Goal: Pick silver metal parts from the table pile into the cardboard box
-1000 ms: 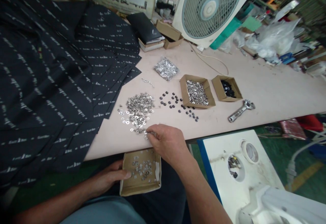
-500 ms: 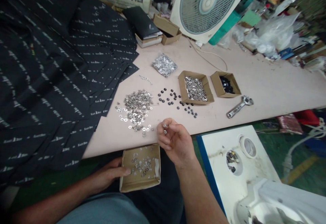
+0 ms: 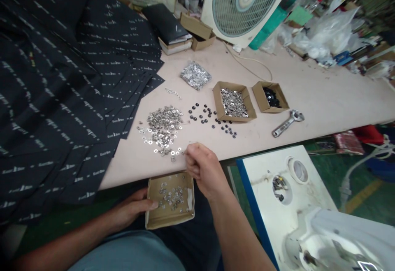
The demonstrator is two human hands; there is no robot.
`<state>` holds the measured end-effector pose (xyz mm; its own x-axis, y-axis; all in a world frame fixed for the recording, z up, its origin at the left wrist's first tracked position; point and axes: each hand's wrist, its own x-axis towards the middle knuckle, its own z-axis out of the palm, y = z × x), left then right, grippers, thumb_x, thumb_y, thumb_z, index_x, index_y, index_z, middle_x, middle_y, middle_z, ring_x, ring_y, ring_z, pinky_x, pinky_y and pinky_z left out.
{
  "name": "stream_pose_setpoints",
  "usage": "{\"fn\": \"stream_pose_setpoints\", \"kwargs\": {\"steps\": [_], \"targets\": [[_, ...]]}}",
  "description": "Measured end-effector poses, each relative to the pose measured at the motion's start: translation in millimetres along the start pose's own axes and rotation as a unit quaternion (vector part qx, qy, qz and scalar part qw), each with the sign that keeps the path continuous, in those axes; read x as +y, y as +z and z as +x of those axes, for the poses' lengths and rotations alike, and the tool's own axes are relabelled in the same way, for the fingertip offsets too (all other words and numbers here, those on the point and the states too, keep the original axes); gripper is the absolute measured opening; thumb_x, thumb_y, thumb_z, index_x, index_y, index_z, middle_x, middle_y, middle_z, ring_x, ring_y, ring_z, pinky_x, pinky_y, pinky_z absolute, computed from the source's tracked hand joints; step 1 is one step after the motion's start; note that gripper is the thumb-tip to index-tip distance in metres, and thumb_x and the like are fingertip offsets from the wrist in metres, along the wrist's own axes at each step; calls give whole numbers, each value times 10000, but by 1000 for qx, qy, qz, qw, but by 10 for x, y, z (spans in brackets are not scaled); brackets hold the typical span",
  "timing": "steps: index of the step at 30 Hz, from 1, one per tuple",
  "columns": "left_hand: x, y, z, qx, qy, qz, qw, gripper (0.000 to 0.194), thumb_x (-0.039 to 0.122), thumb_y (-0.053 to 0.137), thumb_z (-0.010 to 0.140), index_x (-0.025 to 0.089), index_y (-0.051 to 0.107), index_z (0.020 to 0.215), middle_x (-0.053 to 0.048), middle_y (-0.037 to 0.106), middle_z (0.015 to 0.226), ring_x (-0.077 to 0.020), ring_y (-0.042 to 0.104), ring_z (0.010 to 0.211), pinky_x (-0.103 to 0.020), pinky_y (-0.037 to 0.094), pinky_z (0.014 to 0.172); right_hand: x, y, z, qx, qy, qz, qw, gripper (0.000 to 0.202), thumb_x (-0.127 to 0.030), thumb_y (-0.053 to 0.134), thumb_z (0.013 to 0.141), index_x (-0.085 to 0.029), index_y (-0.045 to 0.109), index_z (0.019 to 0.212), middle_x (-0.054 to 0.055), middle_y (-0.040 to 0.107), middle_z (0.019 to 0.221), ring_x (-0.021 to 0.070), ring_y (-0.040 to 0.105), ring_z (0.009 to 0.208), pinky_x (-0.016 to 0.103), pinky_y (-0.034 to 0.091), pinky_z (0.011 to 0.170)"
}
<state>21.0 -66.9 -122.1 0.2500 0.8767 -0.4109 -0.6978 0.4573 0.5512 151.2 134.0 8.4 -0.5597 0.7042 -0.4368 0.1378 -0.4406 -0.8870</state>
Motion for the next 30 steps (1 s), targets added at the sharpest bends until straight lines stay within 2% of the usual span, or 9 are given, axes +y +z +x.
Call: {"fn": "stream_pose_setpoints", "kwargs": {"steps": [2,5,8,12,17,21,25,28,30], "targets": [[17,15,-3,-2,2,-2,1000,548,288,740,831,166,690,1364,-128,742,1373,-382,656,1289,-550,431,1180,0,6,-13,31,-67,-201,977,169,-382,747,863,-223,705,824,-60,457,631,99,360,551,242,301,514],[49,45,-4,-5,1,-5,1000,551,273,730,834,165,683,1372,-127,745,1368,-379,652,1296,-548,422,1187,12,1,-11,39,-140,-422,895,91,-298,711,882,-239,770,919,-58,474,607,126,444,586,285,378,615],[59,52,-2,-1,-2,-4,1000,530,271,736,832,169,699,1351,-123,751,1357,-374,666,1275,-536,433,1177,36,-8,16,39,-168,-493,853,111,-291,672,904,-256,775,926,-47,532,612,140,488,587,303,399,639],[33,28,-2,5,-5,-4,1000,513,256,738,839,185,704,1345,-108,761,1343,-354,699,1217,-513,453,1154,31,28,47,49,-155,-512,844,102,-323,684,889,-253,758,892,-43,541,604,144,501,581,304,388,625],[6,14,9,2,0,-6,1000,510,275,735,837,179,712,1338,-107,791,1276,-350,718,1169,-500,478,1119,-46,72,44,47,-122,-440,889,113,-319,682,873,-228,720,818,-52,480,592,130,446,576,287,347,589],[10,10,7,9,-6,-1,1000,529,275,741,822,169,709,1340,-117,779,1300,-362,709,1181,-521,458,1134,-116,29,20,49,-48,-129,989,143,-337,686,813,-221,612,775,-44,502,668,99,308,531,241,246,469],[17,15,-12,21,-4,12,1000,530,279,747,815,174,714,1334,-116,768,1325,-369,691,1215,-523,437,1156,-151,1,12,-3,6,95,995,126,-297,659,719,-230,591,801,0,606,839,85,253,523,216,164,423],[10,18,-13,12,-3,5,1000,519,277,740,827,179,712,1336,-116,768,1326,-366,697,1211,-520,445,1153,-138,17,23,-19,15,85,996,150,-374,649,762,-238,620,820,-16,566,759,94,251,511,222,155,422],[5,18,-6,11,-2,2,1000,520,274,736,835,178,705,1345,-121,767,1327,-368,699,1208,-527,451,1146,-120,41,34,5,-17,-39,999,184,-416,673,814,-234,648,811,-34,519,690,101,294,520,234,207,448]]}}
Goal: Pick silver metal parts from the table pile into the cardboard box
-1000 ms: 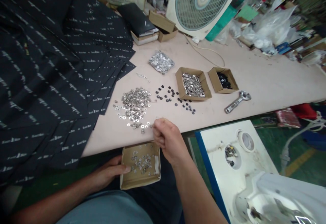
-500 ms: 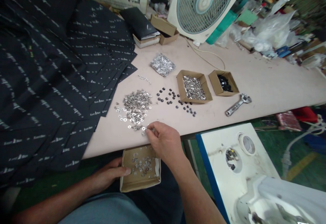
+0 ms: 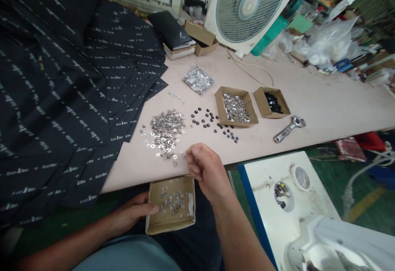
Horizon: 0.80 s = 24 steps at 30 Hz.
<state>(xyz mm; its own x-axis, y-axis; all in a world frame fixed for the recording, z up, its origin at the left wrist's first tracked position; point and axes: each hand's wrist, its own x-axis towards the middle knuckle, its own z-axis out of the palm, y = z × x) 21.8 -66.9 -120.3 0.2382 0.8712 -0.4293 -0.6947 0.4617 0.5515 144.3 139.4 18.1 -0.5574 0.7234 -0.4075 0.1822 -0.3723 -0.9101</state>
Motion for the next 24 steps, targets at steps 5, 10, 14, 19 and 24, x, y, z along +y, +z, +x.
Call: {"fn": "stream_pose_setpoints", "kwargs": {"steps": [5,10,14,19,24], "targets": [[11,14,12,-11,1,-13,1000,525,276,737,835,169,702,1347,-123,751,1357,-364,690,1231,-529,419,1186,35,86,34,37,-88,-398,912,139,-357,719,856,-231,752,807,-60,441,569,124,417,558,280,320,564],[7,9,3,-10,3,-17,1000,529,265,740,827,177,701,1348,-120,746,1365,-363,686,1241,-526,420,1185,68,150,72,37,-112,-484,867,120,-304,675,865,-247,768,815,-54,476,558,134,456,554,298,333,585],[7,2,2,3,-10,-14,1000,515,281,749,819,180,716,1323,-124,759,1341,-372,701,1208,-540,440,1155,54,142,68,40,-93,-421,902,130,-305,671,840,-222,717,750,-51,465,562,128,428,553,286,324,567],[24,15,9,6,0,-4,1000,520,292,762,801,183,728,1308,-109,788,1283,-360,711,1178,-517,460,1134,-21,38,51,21,18,-50,998,136,-345,666,772,-234,590,783,-42,492,667,106,286,525,248,196,459],[4,7,12,-5,4,-3,1000,518,281,746,816,187,719,1324,-101,788,1285,-347,713,1172,-502,461,1136,-63,0,57,-31,61,111,991,162,-387,580,732,-251,573,819,-2,552,774,110,234,527,238,151,430]]}}
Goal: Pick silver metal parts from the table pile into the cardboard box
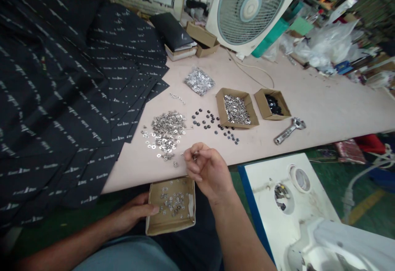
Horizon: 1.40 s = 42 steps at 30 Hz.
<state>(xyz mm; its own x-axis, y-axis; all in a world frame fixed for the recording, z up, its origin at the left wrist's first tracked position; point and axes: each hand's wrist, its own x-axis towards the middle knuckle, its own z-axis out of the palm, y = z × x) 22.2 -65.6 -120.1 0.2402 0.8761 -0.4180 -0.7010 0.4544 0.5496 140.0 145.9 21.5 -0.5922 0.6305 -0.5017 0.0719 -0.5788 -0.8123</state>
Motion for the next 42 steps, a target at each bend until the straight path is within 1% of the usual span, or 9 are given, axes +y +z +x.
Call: {"fn": "stream_pose_setpoints", "kwargs": {"steps": [7,12,18,21,26,30,34,38,42], "targets": [[-13,-8,1,12,-8,4,1000,523,284,755,797,172,724,1306,-110,794,1267,-357,720,1151,-508,477,1110,33,74,47,18,-38,-94,995,187,-414,618,804,-231,626,837,-32,499,682,101,252,506,243,175,438],[1,17,0,4,-6,-7,1000,509,277,742,819,182,718,1319,-108,795,1263,-349,723,1156,-498,475,1114,62,88,63,27,-140,-439,887,138,-322,701,849,-226,768,921,-58,453,619,125,419,591,278,351,595],[21,27,2,-1,0,-6,1000,524,280,747,815,176,714,1327,-113,775,1309,-353,715,1173,-501,467,1122,132,100,129,27,-163,-543,823,128,-276,666,873,-246,787,903,-65,459,573,130,456,568,294,350,606],[26,21,5,4,-5,-5,1000,526,282,750,806,177,718,1320,-106,780,1300,-347,717,1163,-496,465,1121,102,88,123,42,-149,-502,851,108,-290,665,877,-233,755,863,-54,493,602,131,462,596,287,343,601],[18,-2,8,9,-4,6,1000,522,283,752,809,175,719,1319,-102,792,1273,-341,722,1142,-487,481,1099,11,44,67,44,-58,-162,984,118,-318,707,807,-216,649,822,-22,592,768,95,333,556,246,212,485],[14,-13,18,12,-2,11,1000,545,288,758,808,183,705,1340,-99,787,1287,-340,712,1165,-482,479,1104,11,29,54,4,-4,27,1000,150,-250,707,703,-217,626,825,-10,623,831,80,279,532,236,146,451],[2,-13,25,4,-1,5,1000,548,295,754,812,175,701,1344,-110,782,1294,-345,719,1154,-489,488,1092,69,59,37,1,-24,-83,996,122,-310,678,791,-225,687,879,-35,557,731,92,314,528,240,198,462],[-14,-14,17,-4,2,-8,1000,535,287,751,814,173,705,1334,-111,788,1279,-342,728,1137,-491,489,1094,156,105,33,17,-149,-402,903,99,-269,725,840,-232,765,922,-64,462,626,115,436,583,269,370,593],[7,0,7,2,-7,-4,1000,525,300,758,804,169,716,1311,-113,791,1273,-349,725,1140,-500,482,1097,243,113,82,4,-236,-519,822,122,-196,692,864,-237,785,932,-49,535,660,128,521,627,288,428,673]]}}
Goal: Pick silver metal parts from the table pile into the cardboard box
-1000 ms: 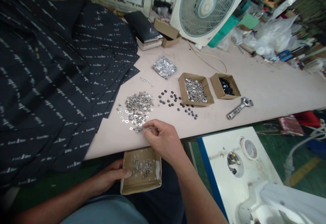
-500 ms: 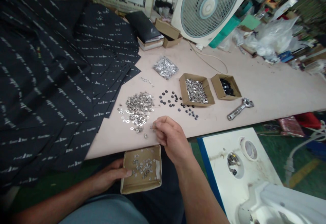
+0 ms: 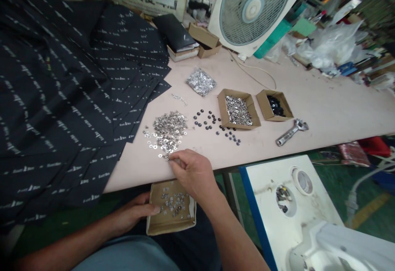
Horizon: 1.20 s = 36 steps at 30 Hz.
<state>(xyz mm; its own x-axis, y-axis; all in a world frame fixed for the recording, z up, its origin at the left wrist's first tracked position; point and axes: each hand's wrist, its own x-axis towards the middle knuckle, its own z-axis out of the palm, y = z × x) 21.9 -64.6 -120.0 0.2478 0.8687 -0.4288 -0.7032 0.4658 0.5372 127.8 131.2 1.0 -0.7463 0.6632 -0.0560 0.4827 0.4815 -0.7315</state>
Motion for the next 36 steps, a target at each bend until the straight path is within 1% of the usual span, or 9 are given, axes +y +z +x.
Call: {"fn": "stream_pose_setpoints", "kwargs": {"steps": [8,12,14,18,21,24,28,30,36], "targets": [[20,25,-5,-4,11,-1,1000,533,298,761,798,174,718,1315,-106,794,1267,-346,719,1154,-490,468,1113,-2,33,19,9,-3,-53,999,102,-210,647,898,-231,747,898,-49,519,638,136,506,623,295,395,661],[-13,-2,-12,-2,8,-3,1000,546,304,764,800,173,711,1327,-116,783,1289,-359,715,1164,-511,473,1111,-31,-42,-4,20,89,92,992,63,-266,669,893,-230,719,880,-58,472,626,127,438,594,281,346,599],[-15,-9,-10,3,4,2,1000,544,301,762,801,173,710,1328,-118,782,1292,-359,715,1163,-511,478,1105,-37,-100,-4,30,156,253,954,71,-301,691,879,-231,688,868,-56,486,660,113,380,570,261,294,541],[10,2,7,14,1,13,1000,541,307,769,783,168,726,1304,-116,795,1262,-352,722,1138,-491,488,1090,-28,-180,28,34,221,530,818,125,-269,739,772,-210,632,798,-17,609,840,77,298,550,231,199,475],[25,15,8,13,2,12,1000,528,297,758,783,173,734,1295,-107,800,1251,-344,725,1128,-479,499,1078,-18,-179,54,23,226,581,782,129,-213,736,706,-205,642,794,-5,633,847,70,309,543,220,194,463],[23,18,-2,10,4,15,1000,523,283,744,791,175,732,1302,-104,791,1273,-343,718,1146,-480,493,1086,-32,-154,68,15,227,539,811,103,-214,691,723,-217,663,822,-20,609,770,81,323,525,231,184,451],[11,19,-8,9,6,11,1000,532,277,745,797,171,721,1317,-114,789,1276,-355,714,1160,-502,481,1100,-89,-125,95,-11,168,304,938,94,-266,688,811,-225,729,885,-48,519,667,104,376,560,253,279,514],[5,19,-6,-3,9,3,1000,538,277,740,808,175,709,1335,-116,781,1292,-355,713,1168,-512,470,1116,-110,-102,117,-32,116,164,979,100,-279,696,835,-230,760,896,-56,478,625,120,414,583,272,330,563],[-5,-1,-3,-8,14,4,1000,524,277,738,823,180,708,1337,-114,781,1295,-354,712,1176,-514,463,1129,-98,-15,182,-40,27,-21,999,138,-265,658,867,-259,792,900,-42,555,636,139,485,599,295,383,622]]}}
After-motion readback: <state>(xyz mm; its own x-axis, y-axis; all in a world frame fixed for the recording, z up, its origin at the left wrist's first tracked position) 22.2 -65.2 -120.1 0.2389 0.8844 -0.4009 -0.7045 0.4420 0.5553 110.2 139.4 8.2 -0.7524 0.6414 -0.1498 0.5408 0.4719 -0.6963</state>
